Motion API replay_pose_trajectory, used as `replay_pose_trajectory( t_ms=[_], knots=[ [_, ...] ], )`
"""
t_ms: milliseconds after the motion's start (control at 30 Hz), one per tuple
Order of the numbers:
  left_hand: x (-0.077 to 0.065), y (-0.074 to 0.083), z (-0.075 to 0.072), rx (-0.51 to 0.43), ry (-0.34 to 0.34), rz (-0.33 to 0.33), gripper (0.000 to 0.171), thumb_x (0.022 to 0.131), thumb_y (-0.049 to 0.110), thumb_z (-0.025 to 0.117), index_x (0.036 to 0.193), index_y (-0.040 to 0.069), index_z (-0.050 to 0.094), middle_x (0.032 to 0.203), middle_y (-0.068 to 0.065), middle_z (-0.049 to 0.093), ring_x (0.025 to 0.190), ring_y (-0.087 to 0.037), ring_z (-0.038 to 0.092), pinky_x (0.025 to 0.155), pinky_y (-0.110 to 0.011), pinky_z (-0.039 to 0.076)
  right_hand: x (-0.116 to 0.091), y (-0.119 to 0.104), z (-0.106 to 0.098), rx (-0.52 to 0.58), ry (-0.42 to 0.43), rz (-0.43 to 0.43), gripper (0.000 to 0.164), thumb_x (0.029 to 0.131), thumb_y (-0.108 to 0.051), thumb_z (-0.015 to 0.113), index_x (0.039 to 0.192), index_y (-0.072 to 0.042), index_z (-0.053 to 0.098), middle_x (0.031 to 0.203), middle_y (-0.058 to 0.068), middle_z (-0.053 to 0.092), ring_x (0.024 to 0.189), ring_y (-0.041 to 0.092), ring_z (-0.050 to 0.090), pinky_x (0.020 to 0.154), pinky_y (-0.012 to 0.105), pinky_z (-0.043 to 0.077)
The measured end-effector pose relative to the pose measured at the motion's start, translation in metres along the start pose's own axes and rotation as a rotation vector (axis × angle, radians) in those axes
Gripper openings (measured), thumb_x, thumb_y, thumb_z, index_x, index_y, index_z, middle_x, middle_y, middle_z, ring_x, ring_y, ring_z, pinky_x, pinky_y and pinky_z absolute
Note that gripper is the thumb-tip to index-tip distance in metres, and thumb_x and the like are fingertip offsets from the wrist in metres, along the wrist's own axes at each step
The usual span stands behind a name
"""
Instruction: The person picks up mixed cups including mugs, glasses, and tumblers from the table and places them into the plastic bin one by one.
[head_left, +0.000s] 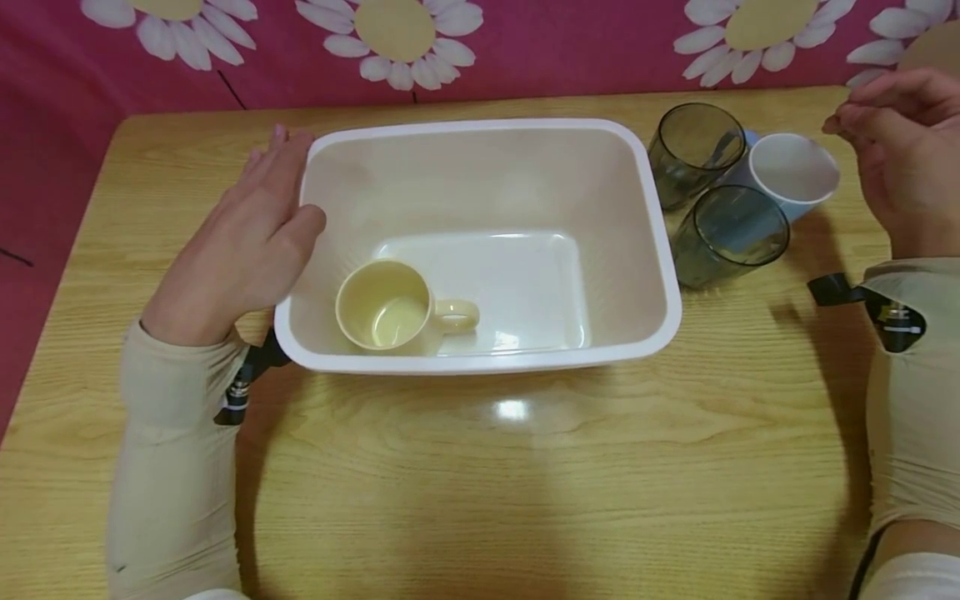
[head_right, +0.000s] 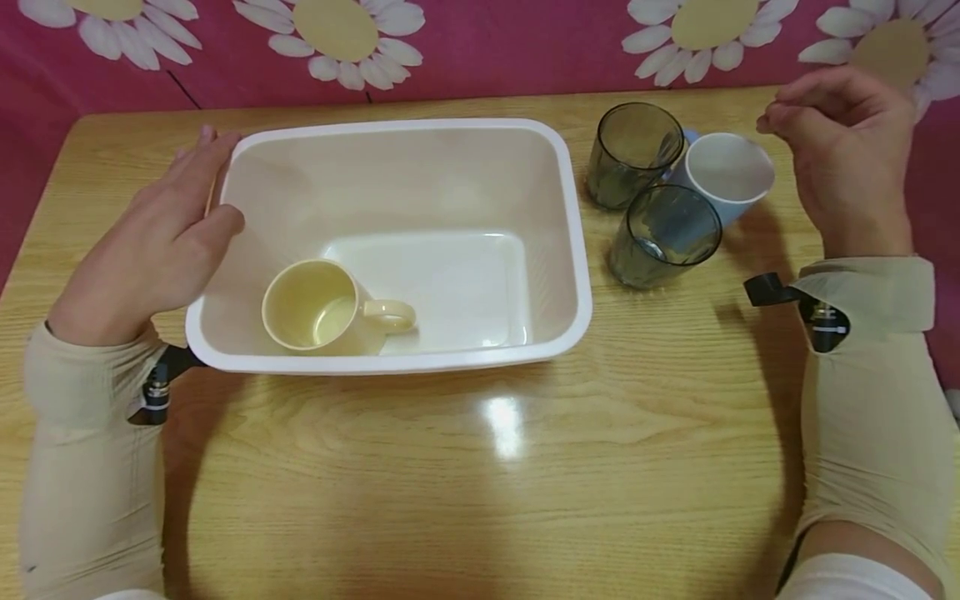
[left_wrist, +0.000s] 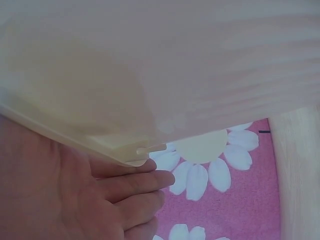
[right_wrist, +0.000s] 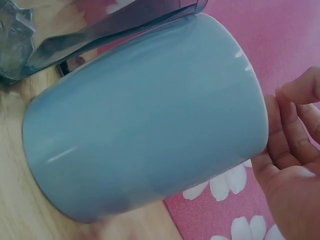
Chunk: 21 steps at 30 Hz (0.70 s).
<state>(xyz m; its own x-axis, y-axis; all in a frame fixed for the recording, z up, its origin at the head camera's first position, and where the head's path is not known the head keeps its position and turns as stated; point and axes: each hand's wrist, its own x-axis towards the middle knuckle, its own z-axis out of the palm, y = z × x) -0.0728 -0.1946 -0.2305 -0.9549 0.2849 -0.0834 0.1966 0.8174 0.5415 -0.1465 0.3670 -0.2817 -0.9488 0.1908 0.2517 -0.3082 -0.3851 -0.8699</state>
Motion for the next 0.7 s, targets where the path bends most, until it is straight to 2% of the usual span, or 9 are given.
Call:
replay_pose_trajectory(
  t_ms=[300,500,700],
  knots=[
    [0.0000,0.0024,0.0012,-0.008,0.010,0.010,0.068,0.101,0.019,0.029,0.166,0.004,0.016,0.175,-0.015,0.010,0.165,-0.029,-0.005,0.137,-0.045,-0.003,-0.0057,0.0011,-0.0062,-0.101,0.052,0.004,0.014,0.091,0.016,0.064,0.101,0.024,0.063,0.088,0.020,0.070,0.077,0.028,0.063,0.078,0.027,0.061],
    [-0.0003,0.0018,0.0009,-0.003,0.004,-0.011,0.069,0.101,0.019,0.029,0.166,0.004,0.014,0.175,-0.015,0.009,0.165,-0.030,-0.005,0.137,-0.046,-0.003,-0.0057,0.0022,-0.0054,-0.122,0.084,0.050,0.015,0.092,0.016,0.062,0.106,0.021,0.065,0.093,0.018,0.068,0.081,0.028,0.060,0.078,0.025,0.063],
    [-0.0011,0.0025,0.0008,-0.015,0.005,-0.012,0.068,0.101,0.020,0.029,0.167,0.006,0.015,0.175,-0.014,0.009,0.165,-0.030,-0.004,0.137,-0.047,-0.002,-0.0063,0.0027,-0.0057,-0.095,0.070,0.035,0.014,0.091,0.019,0.060,0.104,0.024,0.063,0.090,0.020,0.066,0.079,0.031,0.060,0.081,0.029,0.063]
  ],
)
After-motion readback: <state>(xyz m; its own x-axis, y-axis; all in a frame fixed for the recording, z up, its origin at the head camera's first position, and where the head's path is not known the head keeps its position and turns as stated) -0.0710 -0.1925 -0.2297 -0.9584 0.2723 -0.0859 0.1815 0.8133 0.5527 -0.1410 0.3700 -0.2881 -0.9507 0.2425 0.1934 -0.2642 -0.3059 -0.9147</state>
